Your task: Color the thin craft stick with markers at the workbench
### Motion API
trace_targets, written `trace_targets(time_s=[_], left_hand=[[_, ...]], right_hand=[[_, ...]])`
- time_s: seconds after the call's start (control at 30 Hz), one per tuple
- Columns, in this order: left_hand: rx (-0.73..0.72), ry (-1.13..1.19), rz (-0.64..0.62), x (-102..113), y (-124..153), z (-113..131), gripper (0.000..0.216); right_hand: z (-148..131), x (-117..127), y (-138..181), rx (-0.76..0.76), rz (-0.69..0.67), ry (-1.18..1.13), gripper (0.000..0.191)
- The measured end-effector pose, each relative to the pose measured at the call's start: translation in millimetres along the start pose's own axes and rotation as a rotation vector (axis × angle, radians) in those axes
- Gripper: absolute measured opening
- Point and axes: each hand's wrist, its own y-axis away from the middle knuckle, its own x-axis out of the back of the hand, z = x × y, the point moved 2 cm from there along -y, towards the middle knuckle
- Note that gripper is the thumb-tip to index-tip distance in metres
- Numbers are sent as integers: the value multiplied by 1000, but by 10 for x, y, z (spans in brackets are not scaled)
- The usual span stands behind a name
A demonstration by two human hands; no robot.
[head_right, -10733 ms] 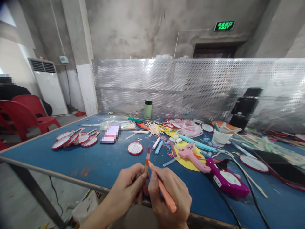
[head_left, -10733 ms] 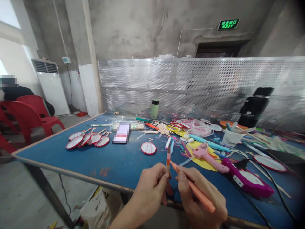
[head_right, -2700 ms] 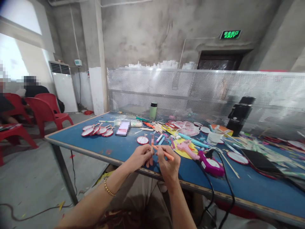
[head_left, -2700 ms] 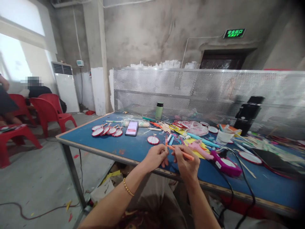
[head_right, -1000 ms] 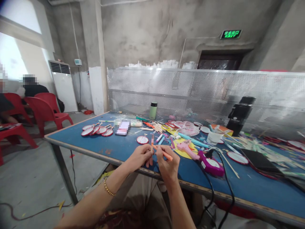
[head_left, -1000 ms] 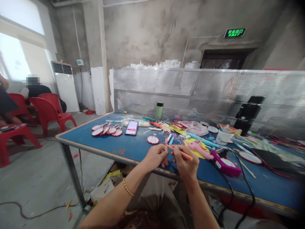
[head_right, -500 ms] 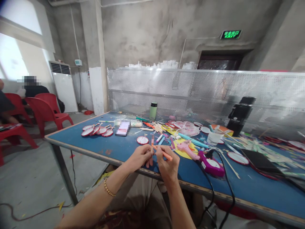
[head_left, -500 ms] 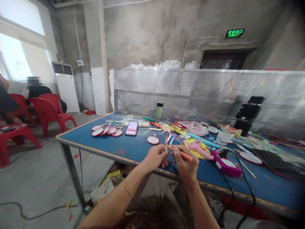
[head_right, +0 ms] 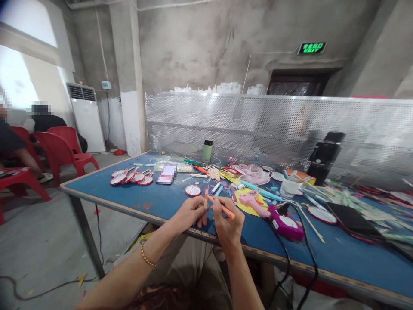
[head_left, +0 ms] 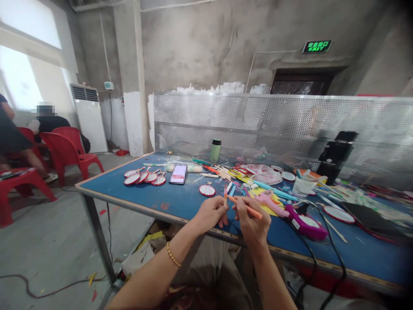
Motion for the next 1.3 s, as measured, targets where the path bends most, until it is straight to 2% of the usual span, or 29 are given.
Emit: trace_targets(time_s=[0.4,0.67,1.3], left_hand=[[2,-10,2,-5,6,-12,20],[11,-1,7,-4,5,0,18],[10,0,1,-4,-4,-14,18]], right_hand=[[31,-18,-4,15,-32,15,24],[45,-3,20,4,28,6,23],[67,-10,21,11,22,22,21]])
